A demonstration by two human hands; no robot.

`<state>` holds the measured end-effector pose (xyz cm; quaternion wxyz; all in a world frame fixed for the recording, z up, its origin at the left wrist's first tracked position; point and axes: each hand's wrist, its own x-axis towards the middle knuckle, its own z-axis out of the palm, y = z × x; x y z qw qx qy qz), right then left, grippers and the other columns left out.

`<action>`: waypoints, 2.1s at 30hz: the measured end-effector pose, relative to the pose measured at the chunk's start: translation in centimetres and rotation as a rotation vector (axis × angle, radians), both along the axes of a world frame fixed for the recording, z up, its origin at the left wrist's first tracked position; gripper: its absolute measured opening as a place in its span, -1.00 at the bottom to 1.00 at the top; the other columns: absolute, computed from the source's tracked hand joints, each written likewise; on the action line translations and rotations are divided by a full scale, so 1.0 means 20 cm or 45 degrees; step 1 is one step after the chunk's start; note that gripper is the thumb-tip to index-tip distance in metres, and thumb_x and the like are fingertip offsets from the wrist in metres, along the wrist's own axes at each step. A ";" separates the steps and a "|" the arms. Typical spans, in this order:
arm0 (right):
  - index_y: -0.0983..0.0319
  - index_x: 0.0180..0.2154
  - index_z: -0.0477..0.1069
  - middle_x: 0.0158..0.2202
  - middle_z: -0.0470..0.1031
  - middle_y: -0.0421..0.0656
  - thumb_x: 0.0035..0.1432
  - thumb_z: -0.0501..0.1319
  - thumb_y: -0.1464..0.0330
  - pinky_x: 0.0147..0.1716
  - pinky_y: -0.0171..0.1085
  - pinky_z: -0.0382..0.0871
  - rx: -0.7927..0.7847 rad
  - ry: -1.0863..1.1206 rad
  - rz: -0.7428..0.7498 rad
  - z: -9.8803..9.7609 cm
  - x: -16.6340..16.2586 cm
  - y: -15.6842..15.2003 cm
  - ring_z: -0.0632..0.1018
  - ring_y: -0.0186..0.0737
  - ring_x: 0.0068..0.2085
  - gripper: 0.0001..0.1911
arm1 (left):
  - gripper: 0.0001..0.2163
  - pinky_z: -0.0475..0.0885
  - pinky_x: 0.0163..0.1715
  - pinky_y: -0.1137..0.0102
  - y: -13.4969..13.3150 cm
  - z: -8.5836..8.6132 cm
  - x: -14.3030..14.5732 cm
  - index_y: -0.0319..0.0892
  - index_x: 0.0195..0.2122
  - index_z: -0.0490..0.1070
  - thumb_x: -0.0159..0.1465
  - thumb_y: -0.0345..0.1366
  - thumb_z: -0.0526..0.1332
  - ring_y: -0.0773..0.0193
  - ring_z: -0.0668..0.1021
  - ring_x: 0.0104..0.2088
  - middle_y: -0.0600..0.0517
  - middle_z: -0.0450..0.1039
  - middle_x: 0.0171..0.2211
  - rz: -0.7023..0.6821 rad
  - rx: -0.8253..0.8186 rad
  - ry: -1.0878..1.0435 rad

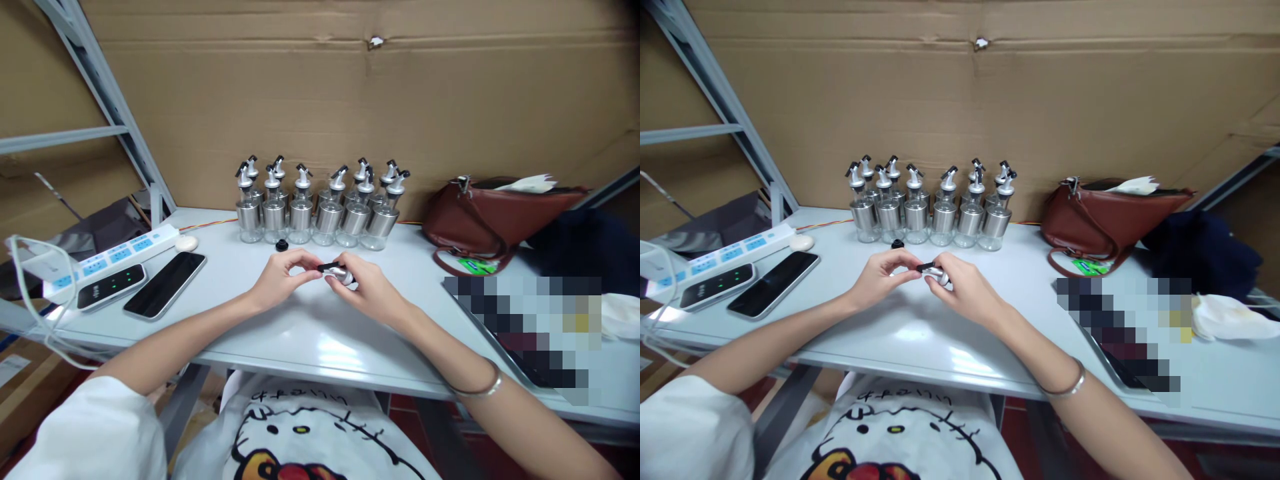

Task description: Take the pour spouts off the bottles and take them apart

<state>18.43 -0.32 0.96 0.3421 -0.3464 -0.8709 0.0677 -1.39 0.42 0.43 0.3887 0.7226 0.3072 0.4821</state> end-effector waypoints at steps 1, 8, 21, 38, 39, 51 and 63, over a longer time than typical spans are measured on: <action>0.19 -0.39 0.16 -0.48 0.31 -0.24 0.20 0.11 0.34 -0.51 -0.38 0.20 -0.013 0.002 0.007 0.00 0.00 0.00 0.35 -0.35 -0.50 -0.86 | -0.91 0.38 -0.27 0.41 0.00 0.00 0.00 -0.24 -0.34 0.52 0.11 -0.37 0.31 0.31 0.51 -0.33 0.00 0.52 -0.36 -0.007 -0.016 -0.008; 0.22 -0.03 0.17 -0.35 0.44 -0.17 0.22 0.11 0.34 -0.45 -0.35 0.33 -0.019 0.103 0.061 -0.01 0.01 -0.01 0.46 -0.33 -0.46 -0.72 | -0.88 0.41 -0.19 0.36 0.00 0.00 0.00 -0.23 -0.37 0.54 0.06 -0.32 0.34 0.27 0.54 -0.31 -0.01 0.56 -0.36 -0.036 -0.152 -0.016; 0.18 -0.27 0.20 -0.52 0.49 -0.23 0.15 0.16 0.30 -0.62 -0.42 0.26 0.094 0.190 0.054 -0.01 -0.01 -0.03 0.47 -0.36 -0.59 -0.85 | -0.87 0.39 -0.28 0.42 -0.03 0.00 0.02 -0.26 -0.45 0.49 0.06 -0.30 0.35 0.35 0.51 -0.42 0.05 0.50 -0.50 -0.246 -0.400 -0.093; 0.17 -0.45 0.16 -0.63 0.34 -0.28 0.21 0.05 0.21 -0.62 -0.38 0.17 -0.200 0.306 0.056 0.03 0.00 -0.04 0.34 -0.39 -0.64 -0.76 | -0.86 0.38 -0.25 0.43 -0.04 -0.01 0.03 -0.23 -0.34 0.51 0.11 -0.28 0.31 0.33 0.51 -0.35 0.04 0.52 -0.41 -0.186 -0.223 0.143; 0.17 -0.48 0.14 -0.65 0.30 -0.29 0.23 0.03 0.17 -0.63 -0.38 0.15 -0.206 0.320 0.048 0.03 0.00 -0.05 0.31 -0.39 -0.65 -0.71 | -0.86 0.38 -0.25 0.43 -0.04 0.00 0.03 -0.22 -0.32 0.51 0.12 -0.28 0.30 0.33 0.51 -0.36 0.04 0.52 -0.40 -0.176 -0.174 0.181; 0.22 -0.30 0.31 -0.65 0.27 -0.31 0.28 -0.05 0.02 -0.61 -0.38 0.20 -0.366 0.539 0.062 -0.01 -0.01 -0.03 0.31 -0.38 -0.63 -0.58 | -0.69 0.42 -0.21 0.35 -0.02 -0.04 -0.01 -0.23 -0.04 0.41 0.33 -0.13 0.10 0.25 0.54 -0.31 -0.06 0.54 -0.32 -0.140 0.554 0.597; 0.25 -0.36 0.42 -0.60 0.41 -0.25 0.29 -0.03 0.11 -0.61 -0.40 0.17 -0.190 0.290 0.105 0.03 -0.02 -0.05 0.30 -0.43 -0.64 -0.58 | -0.60 0.34 -0.30 0.35 -0.03 -0.09 0.01 -0.21 -0.41 0.45 0.42 -0.21 -0.09 0.30 0.49 -0.51 -0.03 0.55 -0.49 -0.030 0.911 0.813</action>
